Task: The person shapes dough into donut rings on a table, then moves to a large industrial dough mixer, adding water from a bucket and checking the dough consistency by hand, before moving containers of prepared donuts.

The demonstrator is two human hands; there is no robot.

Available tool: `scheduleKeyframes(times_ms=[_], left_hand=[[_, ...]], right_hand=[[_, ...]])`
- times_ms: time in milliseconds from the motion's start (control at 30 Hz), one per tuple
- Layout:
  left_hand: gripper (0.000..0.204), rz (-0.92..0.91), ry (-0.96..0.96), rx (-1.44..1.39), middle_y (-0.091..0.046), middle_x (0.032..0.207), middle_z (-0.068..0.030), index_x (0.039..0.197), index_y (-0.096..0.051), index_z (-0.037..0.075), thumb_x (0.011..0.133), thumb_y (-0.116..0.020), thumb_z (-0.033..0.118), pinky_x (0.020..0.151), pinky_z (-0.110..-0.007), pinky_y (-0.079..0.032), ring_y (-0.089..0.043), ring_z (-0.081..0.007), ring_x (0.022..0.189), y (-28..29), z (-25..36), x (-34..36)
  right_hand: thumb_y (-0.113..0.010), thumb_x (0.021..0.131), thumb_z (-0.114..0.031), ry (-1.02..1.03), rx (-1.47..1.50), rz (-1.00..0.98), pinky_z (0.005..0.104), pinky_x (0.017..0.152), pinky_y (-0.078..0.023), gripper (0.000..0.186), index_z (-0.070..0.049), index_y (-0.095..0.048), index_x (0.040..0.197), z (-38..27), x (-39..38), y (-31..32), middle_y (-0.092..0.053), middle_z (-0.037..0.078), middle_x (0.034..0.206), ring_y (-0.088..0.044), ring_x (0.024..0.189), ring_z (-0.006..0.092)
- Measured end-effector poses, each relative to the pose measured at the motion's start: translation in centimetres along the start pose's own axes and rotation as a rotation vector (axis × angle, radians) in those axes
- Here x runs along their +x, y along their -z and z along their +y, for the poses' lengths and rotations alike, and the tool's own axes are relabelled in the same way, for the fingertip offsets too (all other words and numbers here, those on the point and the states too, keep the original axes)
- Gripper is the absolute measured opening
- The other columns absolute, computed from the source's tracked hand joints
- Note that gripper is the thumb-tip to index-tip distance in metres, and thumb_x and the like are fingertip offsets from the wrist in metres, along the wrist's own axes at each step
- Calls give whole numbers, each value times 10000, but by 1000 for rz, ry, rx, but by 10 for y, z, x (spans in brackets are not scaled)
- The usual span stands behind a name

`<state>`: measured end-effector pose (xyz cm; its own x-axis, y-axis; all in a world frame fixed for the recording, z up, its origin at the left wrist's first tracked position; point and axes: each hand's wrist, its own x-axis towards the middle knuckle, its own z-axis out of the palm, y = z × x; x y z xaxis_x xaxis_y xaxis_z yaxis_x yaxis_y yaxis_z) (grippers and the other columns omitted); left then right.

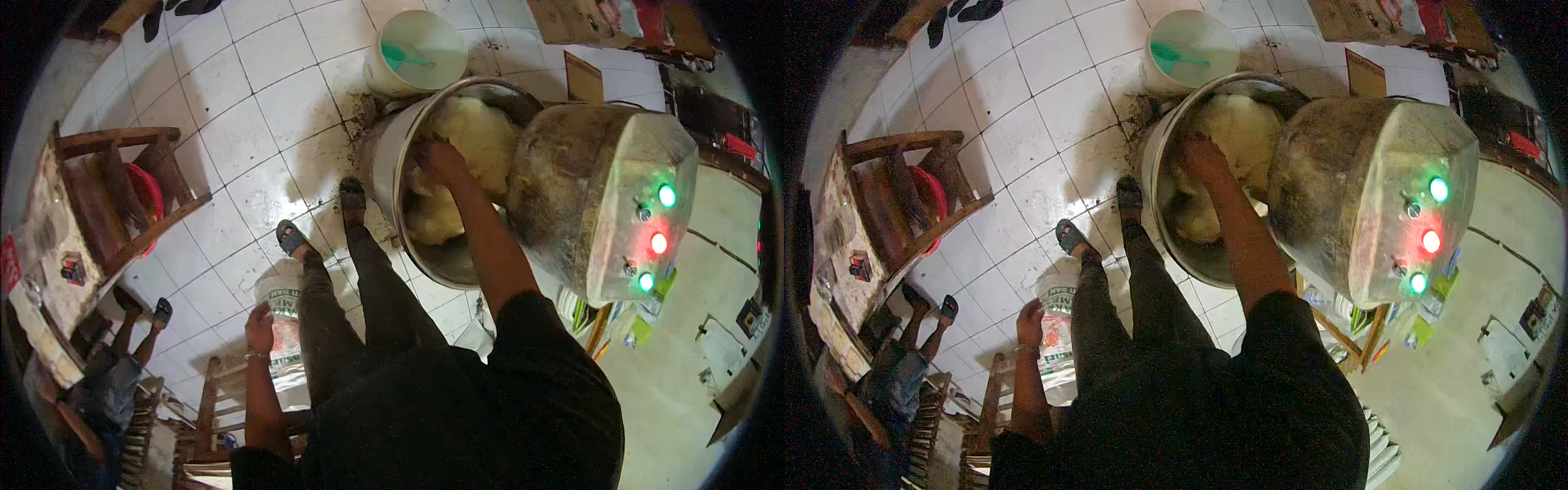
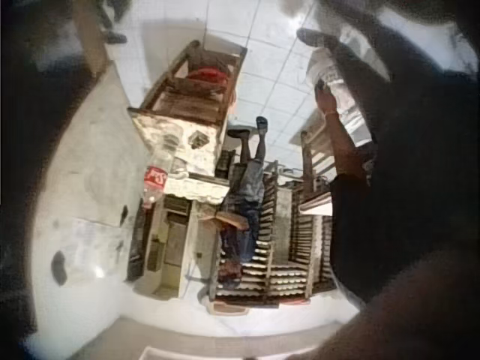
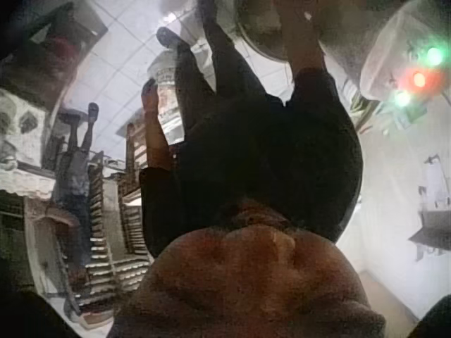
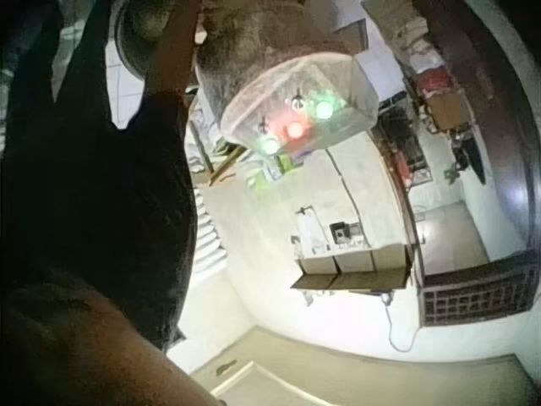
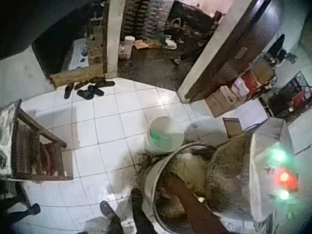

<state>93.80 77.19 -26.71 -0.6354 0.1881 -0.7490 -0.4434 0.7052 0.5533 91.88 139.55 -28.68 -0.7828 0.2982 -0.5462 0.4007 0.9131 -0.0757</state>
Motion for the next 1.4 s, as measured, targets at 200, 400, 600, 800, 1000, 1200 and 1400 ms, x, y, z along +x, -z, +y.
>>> scheduleKeyframes(times_ms=[200, 400, 600, 800, 1000, 1200, 1400], left_hand=[[374, 62, 42, -129, -653, 1160, -165, 1197, -604, -21, 861, -573, 140, 970, -351, -464, -612, -249, 1104, -32, -50, -19], [437, -68, 223, -40, -638, 1192, -189, 1198, -599, -31, 784, -559, 102, 999, -373, -451, -602, -279, 1134, -39, -92, -48], [387, -30, 133, -67, -644, 1190, -163, 1207, -605, -21, 832, -590, 74, 939, -346, -477, -613, -247, 1094, -31, -62, -8], [382, -98, 67, -54, -638, 1179, -145, 1227, -587, -20, 851, -560, 39, 958, -333, -464, -600, -223, 1100, -24, 10, 15], [368, -84, 24, -55, -629, 1203, -168, 1217, -576, -36, 860, -544, 48, 985, -367, -453, -592, -265, 1137, -39, 37, 30], [380, -97, 134, -21, -629, 1195, -160, 1208, -580, -41, 863, -578, 118, 989, -357, -444, -589, -250, 1124, -58, 7, 31], [405, -176, 153, -21, -627, 1189, -177, 1241, -563, -39, 859, -585, 96, 983, -348, -451, -597, -249, 1112, -54, -12, 27]], right_hand=[[-623, 845, -497, -169, -324, -404, 472, 1037, -404, 627, -146, -530, 1357, -8, 97, -57, -483, 125, 1406, -488, 1254, 347], [-639, 814, -591, -110, -551, -544, 460, 1008, -444, 715, -131, -535, 1352, -37, 41, -7, -553, 107, 1355, -545, 1214, 327], [-694, 791, -418, -271, -145, -419, 504, 910, -504, 556, -129, -609, 1259, -27, -104, 61, -621, 146, 1225, -620, 1079, 336], [-700, 775, -380, -202, -87, -205, 464, 911, -509, 591, -100, -580, 1281, -18, -162, -7, -613, 189, 1223, -614, 1101, 326], [-661, 812, -343, -384, 181, -513, 493, 893, -511, 507, -62, -610, 1231, -26, -119, -87, -627, 187, 1205, -619, 1098, 348], [-598, 867, -303, -453, 258, -594, 511, 900, -499, 406, -18, -638, 1152, -56, -48, -158, -625, 193, 1207, -619, 1095, 353], [-550, 899, -291, -502, 552, -549, 503, 942, -477, 415, 7, -594, 1185, -28, 51, -189, -619, 220, 1203, -613, 1099, 376]])
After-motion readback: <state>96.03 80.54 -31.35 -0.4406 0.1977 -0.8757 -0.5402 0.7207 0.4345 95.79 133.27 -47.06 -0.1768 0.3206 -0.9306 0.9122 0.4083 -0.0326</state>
